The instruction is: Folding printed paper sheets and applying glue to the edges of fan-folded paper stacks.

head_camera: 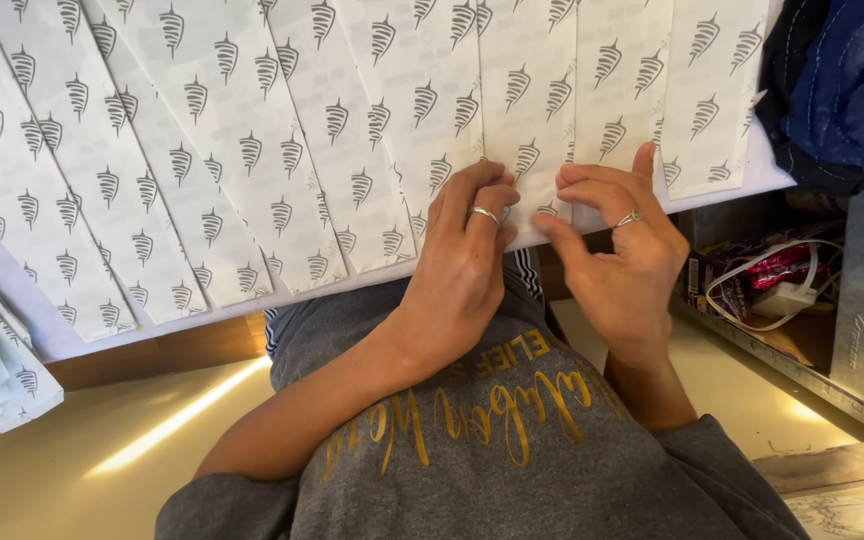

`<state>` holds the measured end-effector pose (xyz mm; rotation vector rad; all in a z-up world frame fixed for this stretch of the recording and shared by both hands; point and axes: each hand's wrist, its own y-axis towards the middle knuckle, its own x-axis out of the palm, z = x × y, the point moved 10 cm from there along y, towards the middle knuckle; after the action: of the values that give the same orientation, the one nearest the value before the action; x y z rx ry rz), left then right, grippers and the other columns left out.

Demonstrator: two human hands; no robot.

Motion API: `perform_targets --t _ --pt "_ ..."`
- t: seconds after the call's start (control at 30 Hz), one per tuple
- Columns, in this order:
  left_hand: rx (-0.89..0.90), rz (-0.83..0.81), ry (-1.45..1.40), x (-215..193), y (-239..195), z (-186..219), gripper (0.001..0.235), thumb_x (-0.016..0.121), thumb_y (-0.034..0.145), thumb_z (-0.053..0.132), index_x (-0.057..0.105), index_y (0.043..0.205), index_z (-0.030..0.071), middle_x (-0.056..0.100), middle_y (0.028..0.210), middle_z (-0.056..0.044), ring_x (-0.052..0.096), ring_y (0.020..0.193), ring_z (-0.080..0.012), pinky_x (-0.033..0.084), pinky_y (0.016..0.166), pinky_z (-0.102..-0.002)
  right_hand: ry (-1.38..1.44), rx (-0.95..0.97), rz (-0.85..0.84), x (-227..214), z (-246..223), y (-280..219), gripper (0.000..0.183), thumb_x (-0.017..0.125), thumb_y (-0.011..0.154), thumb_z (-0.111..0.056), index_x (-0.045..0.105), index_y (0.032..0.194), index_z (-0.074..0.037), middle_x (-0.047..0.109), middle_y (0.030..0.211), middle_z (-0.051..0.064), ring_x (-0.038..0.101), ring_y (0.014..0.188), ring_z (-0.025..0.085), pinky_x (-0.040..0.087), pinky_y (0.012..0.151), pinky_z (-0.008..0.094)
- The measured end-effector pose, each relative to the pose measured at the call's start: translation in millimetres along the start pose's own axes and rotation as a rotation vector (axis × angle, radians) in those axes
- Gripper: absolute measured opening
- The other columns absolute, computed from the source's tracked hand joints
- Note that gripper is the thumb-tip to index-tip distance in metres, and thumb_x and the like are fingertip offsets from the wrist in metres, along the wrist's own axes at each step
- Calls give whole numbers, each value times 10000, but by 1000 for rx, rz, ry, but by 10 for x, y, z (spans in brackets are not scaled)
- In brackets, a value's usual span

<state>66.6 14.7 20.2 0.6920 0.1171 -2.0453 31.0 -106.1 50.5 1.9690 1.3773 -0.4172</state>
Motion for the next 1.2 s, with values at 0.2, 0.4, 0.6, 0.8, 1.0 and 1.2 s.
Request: perform_targets --t 0.2,0.4,0.6,0.8,1.0,1.2 --pt "107 50 26 -24 -36 134 174 453 1041 -116 462 1214 -127 464 1324 -317 517 1259 -471 443 1118 -540 63 17 -35 -16 10 -8 168 690 972 238 692 1025 79 716 1130 254 711 1060 313 313 1313 575" --pt "228 13 -115 -434 -236 235 135 579 1041 -68 519 1160 -87 483 1397 -310 556 1308 -479 450 1210 -579 78 -135 -39 -1 -268 -9 168 666 990 238 695 1092 108 696 1173 288 697 1112 354 339 1301 593" --pt "225 71 158 -621 -476 -5 166 624 1042 -54 541 1185 -73 498 1404 -313 577 1320 -402 422 1220 -605 152 -373 -309 420 -400 -154 300 737 988 51 630 1265 95 624 1354 269 649 1276 339 388 1266 573" --pt "194 32 207 -501 -489 -144 173 632 1059 22 540 1191 -44 506 1424 -305 555 1366 -354 324 1260 -578 74 -429 -309 464 -414 -148 204 735 979 58 678 1168 113 678 1270 272 693 1185 321 417 1224 575" --pt "238 52 160 -508 -522 -154 180 682 1030 -81 542 1116 -9 506 1413 -305 635 1325 -359 301 1256 -600 100 -450 -308 432 -387 -182 129 727 967 98 680 1087 107 674 1247 302 695 1164 328 381 1232 592" --pt "296 73 193 -523 -541 -106 39 606 1057 -57 583 1086 -49 509 1392 -336 641 1282 -407 317 1214 -681 122 -435 -292 445 -307 -233 103 702 975 149 676 1060 98 661 1279 299 706 1183 359 241 1283 632"
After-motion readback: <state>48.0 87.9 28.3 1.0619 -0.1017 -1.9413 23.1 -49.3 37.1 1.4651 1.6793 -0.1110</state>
